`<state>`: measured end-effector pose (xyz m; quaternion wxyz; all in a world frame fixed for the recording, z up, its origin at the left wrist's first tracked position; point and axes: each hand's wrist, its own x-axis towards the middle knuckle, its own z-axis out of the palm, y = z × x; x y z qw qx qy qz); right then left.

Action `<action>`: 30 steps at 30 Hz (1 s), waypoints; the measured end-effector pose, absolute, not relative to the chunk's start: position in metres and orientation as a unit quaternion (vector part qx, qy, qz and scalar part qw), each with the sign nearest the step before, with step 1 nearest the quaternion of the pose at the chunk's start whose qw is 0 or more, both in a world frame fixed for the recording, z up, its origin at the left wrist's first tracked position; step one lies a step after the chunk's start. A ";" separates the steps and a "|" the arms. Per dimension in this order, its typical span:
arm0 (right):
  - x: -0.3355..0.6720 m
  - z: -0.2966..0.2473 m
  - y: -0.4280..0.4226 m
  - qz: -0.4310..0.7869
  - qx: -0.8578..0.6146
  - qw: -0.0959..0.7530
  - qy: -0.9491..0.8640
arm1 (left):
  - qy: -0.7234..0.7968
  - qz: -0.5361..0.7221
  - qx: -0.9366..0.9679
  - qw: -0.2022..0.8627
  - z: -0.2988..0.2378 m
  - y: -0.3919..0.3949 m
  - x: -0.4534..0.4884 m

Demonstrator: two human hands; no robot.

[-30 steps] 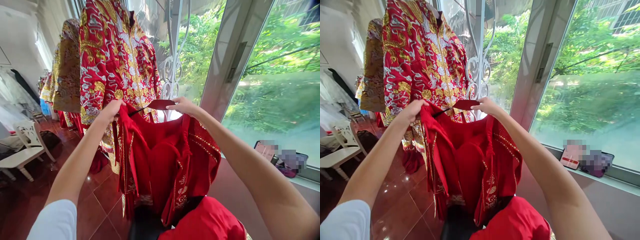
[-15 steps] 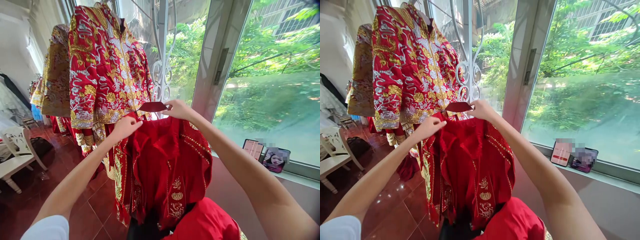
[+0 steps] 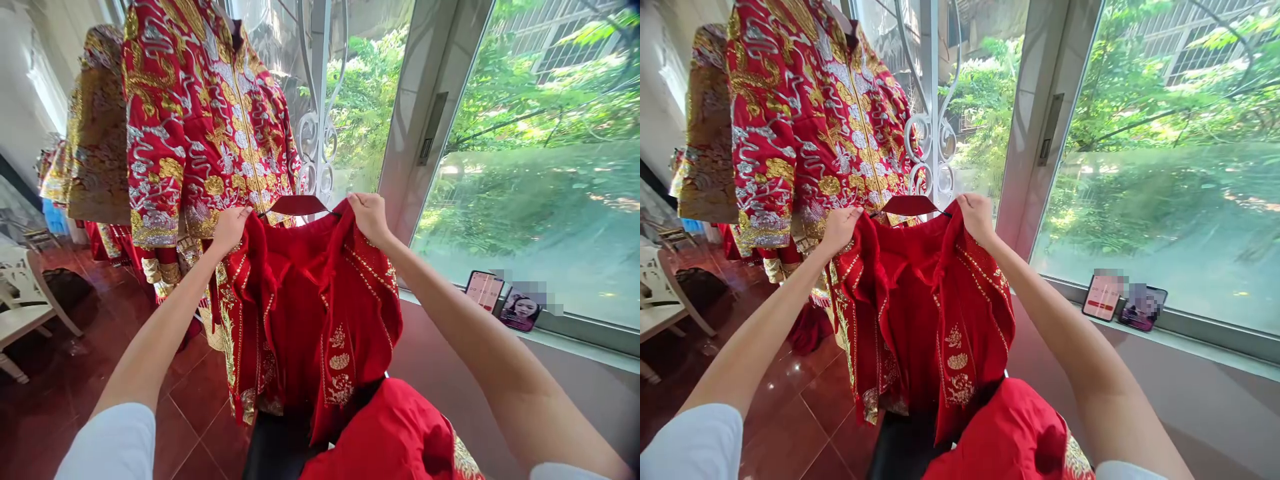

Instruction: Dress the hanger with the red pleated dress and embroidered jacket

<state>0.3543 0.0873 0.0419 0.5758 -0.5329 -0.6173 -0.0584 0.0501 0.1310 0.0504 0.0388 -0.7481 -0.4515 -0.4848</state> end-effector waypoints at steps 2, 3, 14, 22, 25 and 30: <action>0.342 0.035 0.087 -0.111 -0.525 0.602 -0.591 | -0.482 -0.580 -0.652 0.075 0.042 0.127 0.060; 0.336 0.033 0.086 -0.132 -0.522 0.593 -0.598 | -0.485 -0.600 -0.630 0.091 0.039 0.125 0.064; 0.389 0.051 0.066 0.082 -0.472 0.306 -0.823 | -0.375 -0.397 -0.837 0.043 0.046 0.138 0.043; 0.407 0.024 0.078 0.212 -0.493 0.399 -0.744 | -0.441 -0.334 -0.820 -0.144 0.070 0.155 0.043; 0.387 0.009 0.051 -0.008 -0.553 0.486 -0.677 | -0.462 -0.415 -0.784 0.013 0.052 0.127 0.050; 0.326 -0.073 -0.011 -0.138 -0.663 0.518 -0.523 | -0.327 -0.350 -0.837 0.265 -0.034 0.049 0.052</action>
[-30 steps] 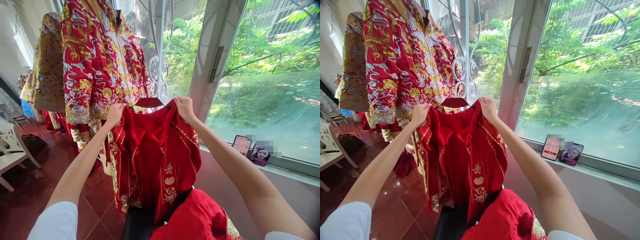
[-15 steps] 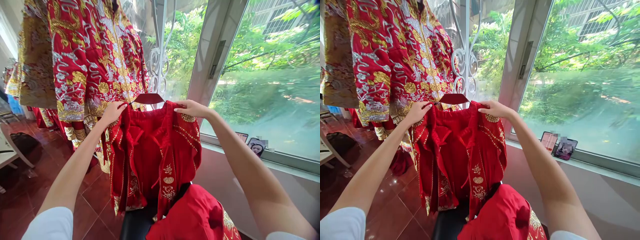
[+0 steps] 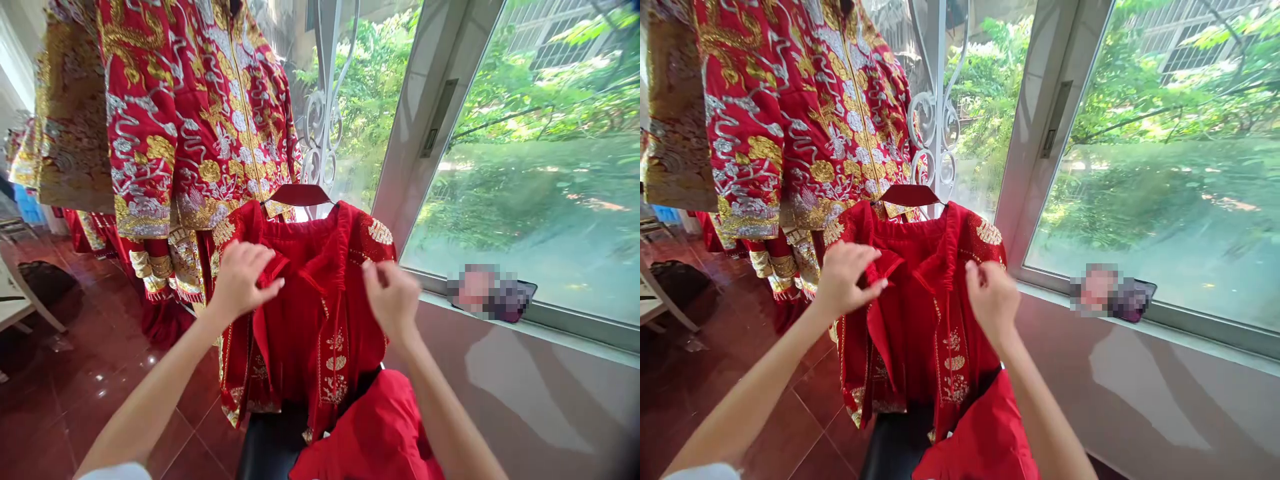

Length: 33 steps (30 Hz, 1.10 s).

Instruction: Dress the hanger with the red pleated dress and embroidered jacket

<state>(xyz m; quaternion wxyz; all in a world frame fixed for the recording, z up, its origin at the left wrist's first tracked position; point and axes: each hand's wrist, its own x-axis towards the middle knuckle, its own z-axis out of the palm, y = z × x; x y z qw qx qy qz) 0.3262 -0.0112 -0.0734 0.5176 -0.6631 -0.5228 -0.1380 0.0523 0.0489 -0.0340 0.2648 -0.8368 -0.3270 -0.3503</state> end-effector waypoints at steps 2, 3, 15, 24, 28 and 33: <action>0.306 -0.107 -0.012 -0.042 -0.677 0.464 -0.569 | -0.295 -0.236 -0.880 0.288 -0.060 0.042 0.048; 0.299 -0.117 -0.008 -0.003 -0.675 0.441 -0.591 | -0.294 -0.191 -0.889 0.295 -0.066 0.046 0.046; 0.269 -0.024 0.004 0.032 -0.469 0.537 -0.701 | -0.259 -0.288 -0.922 -0.027 0.038 0.057 0.072; 0.255 -0.077 0.050 0.044 -0.596 0.464 -0.654 | -0.345 -0.355 -0.839 0.227 -0.055 0.100 0.093; 0.260 -0.097 0.021 0.030 -0.649 0.473 -0.595 | -0.293 -0.480 -0.806 0.184 -0.130 0.070 0.097; 0.238 -0.158 -0.010 0.083 -0.613 0.582 -0.529 | -0.455 -0.506 -0.716 -0.156 -0.225 0.059 0.115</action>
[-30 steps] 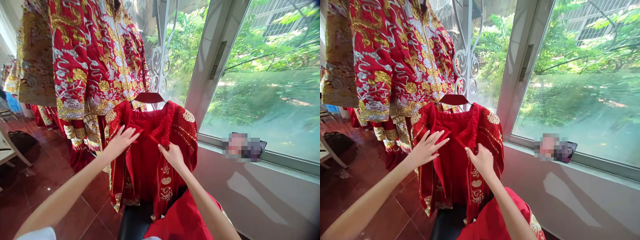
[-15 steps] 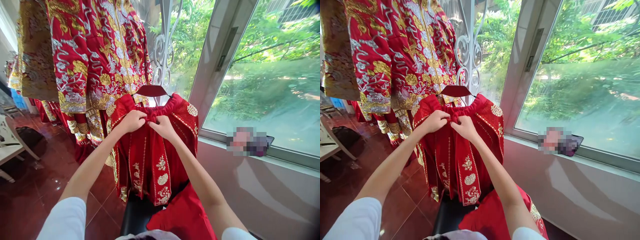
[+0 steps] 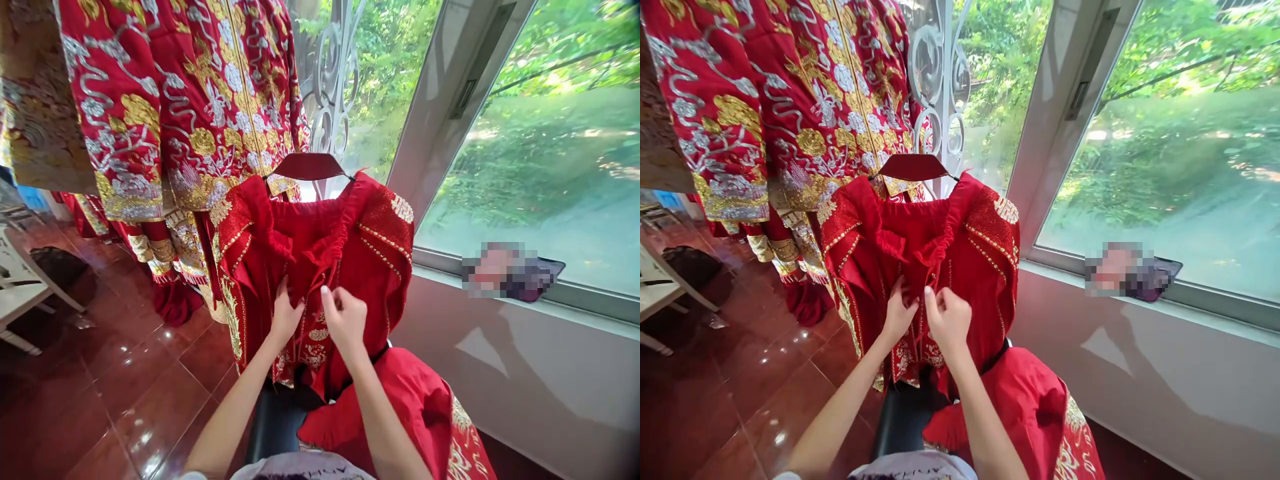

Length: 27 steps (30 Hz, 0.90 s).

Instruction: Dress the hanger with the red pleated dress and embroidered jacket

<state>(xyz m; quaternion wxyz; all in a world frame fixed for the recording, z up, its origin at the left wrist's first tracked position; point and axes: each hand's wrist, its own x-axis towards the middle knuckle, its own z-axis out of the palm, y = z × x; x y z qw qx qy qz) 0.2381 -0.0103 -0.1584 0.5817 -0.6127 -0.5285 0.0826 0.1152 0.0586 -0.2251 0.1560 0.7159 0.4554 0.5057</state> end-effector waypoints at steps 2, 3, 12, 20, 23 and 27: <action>0.222 -0.189 -0.006 0.181 -0.565 0.601 -0.536 | 0.500 0.523 0.669 0.171 -0.243 0.061 0.112; 0.213 -0.202 0.000 0.235 -0.542 0.603 -0.536 | 0.507 0.527 0.662 0.162 -0.248 0.062 0.109; 0.179 -0.201 0.086 0.210 -0.625 0.594 -0.462 | 0.488 0.519 0.695 0.099 -0.260 0.065 0.090; 0.181 -0.190 0.097 0.273 -0.659 0.565 -0.415 | 0.482 0.492 0.721 0.076 -0.261 0.065 0.087; 0.181 -0.193 0.077 0.347 -0.603 0.597 -0.400 | 0.477 0.476 0.737 0.052 -0.264 0.065 0.090; 0.180 -0.192 0.044 0.499 -0.507 0.602 -0.362 | 0.512 0.432 0.742 0.018 -0.263 0.065 0.097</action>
